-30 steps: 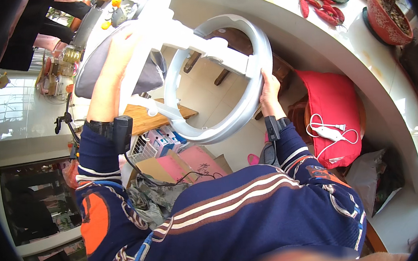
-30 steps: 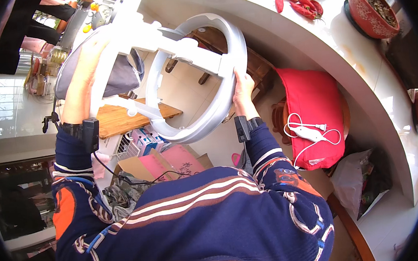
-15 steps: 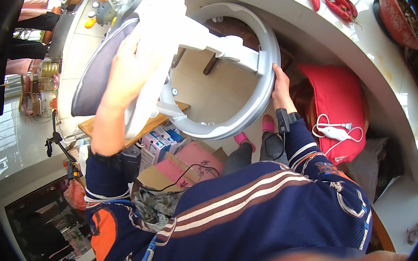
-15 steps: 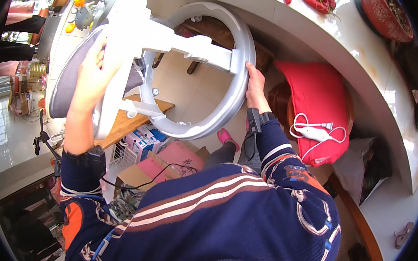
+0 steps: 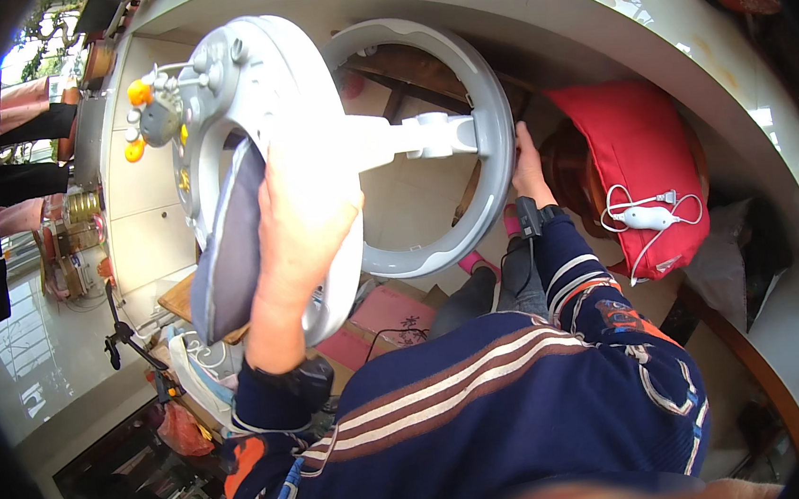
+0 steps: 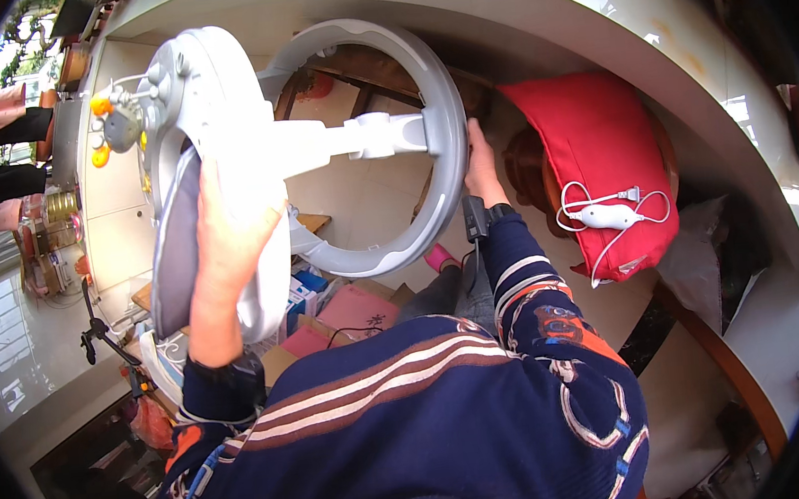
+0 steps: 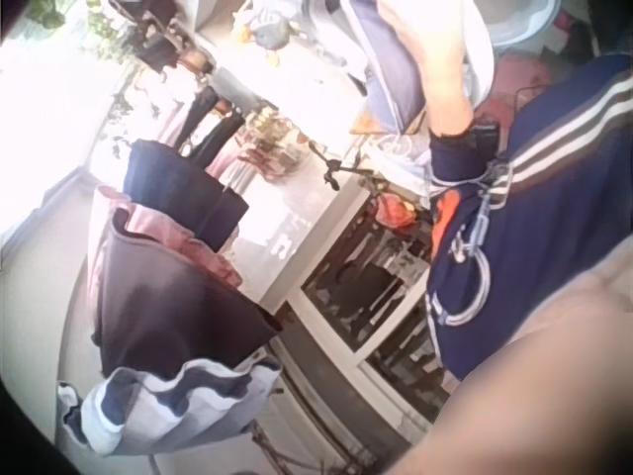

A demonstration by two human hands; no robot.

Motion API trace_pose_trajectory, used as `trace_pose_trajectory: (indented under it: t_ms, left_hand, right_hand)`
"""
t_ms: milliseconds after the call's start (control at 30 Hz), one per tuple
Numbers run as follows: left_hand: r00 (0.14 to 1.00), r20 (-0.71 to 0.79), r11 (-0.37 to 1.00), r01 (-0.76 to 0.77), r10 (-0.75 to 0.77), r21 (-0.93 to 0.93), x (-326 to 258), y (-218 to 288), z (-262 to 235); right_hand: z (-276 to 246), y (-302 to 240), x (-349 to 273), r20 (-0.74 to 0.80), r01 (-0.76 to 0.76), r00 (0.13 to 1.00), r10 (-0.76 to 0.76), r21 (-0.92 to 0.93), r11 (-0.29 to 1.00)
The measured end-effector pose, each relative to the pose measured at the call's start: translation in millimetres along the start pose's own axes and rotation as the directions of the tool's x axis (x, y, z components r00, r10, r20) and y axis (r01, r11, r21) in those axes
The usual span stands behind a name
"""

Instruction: The person assembles a baby walker by attaching the seat cushion to the frame and then moves the walker to a balcony area. They then wipe surfaces in the living room with a cloth.

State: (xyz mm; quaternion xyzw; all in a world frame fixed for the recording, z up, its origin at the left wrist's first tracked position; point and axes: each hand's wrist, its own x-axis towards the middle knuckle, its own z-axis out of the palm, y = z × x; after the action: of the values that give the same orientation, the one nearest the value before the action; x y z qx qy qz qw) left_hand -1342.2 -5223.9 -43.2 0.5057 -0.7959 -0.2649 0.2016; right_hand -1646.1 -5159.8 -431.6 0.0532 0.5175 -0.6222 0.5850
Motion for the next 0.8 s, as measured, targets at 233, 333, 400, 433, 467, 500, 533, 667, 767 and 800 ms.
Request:
trace_pose_trajectory:
  t_ms: [233,333,400,433,467,500,533,667,767,800]
  left_hand:
    - [0.991,-0.004,0.985,0.135,-0.136,0.104,-18.9,5.1,21.9]
    - [0.993,0.008,0.987,0.112,-0.114,0.118,-19.7,5.4,27.5]
    - [0.99,0.019,0.985,0.14,-0.143,0.098,-21.7,4.9,30.0]
    - [0.991,0.025,0.985,0.129,-0.133,0.115,-26.0,2.7,31.6]
    - [0.992,0.028,0.985,0.116,-0.121,0.131,-25.3,2.7,32.0]
    - [0.994,0.034,0.985,0.099,-0.105,0.142,-28.8,0.6,32.5]
    - [0.993,0.036,0.985,0.109,-0.114,0.134,-31.4,-1.7,33.2]
    - [0.975,0.06,0.974,0.208,-0.214,0.095,-44.6,-15.3,28.3]
    - [0.969,0.075,0.967,0.228,-0.237,0.115,-51.6,-30.1,16.5]
    - [0.969,0.08,0.966,0.223,-0.234,0.127,-53.3,-37.2,11.3]
  right_hand:
    - [-13.2,25.1,46.2,-0.05,-0.125,0.991,0.123,-0.044,0.991]
    - [-16.3,30.6,54.1,-0.017,-0.166,0.986,0.166,-0.017,0.986]
    - [-19.0,34.5,54.6,-0.017,-0.192,0.981,0.192,-0.033,0.981]
    - [-21.9,37.9,54.0,-0.015,-0.202,0.979,0.202,-0.028,0.979]
    - [-22.5,39.7,53.5,-0.014,-0.212,0.977,0.211,-0.026,0.977]
    - [-24.9,43.2,52.2,-0.015,-0.212,0.977,0.212,-0.031,0.977]
    - [-26.9,47.9,51.9,-0.018,-0.223,0.975,0.223,-0.029,0.974]
    - [-34.0,77.8,44.1,-0.026,-0.301,0.953,0.3,-0.009,0.954]
    - [-31.8,113.9,32.4,-0.046,-0.362,0.93,0.364,0.044,0.931]
    - [-28.8,130.4,26.5,-0.061,-0.383,0.92,0.388,0.075,0.921]
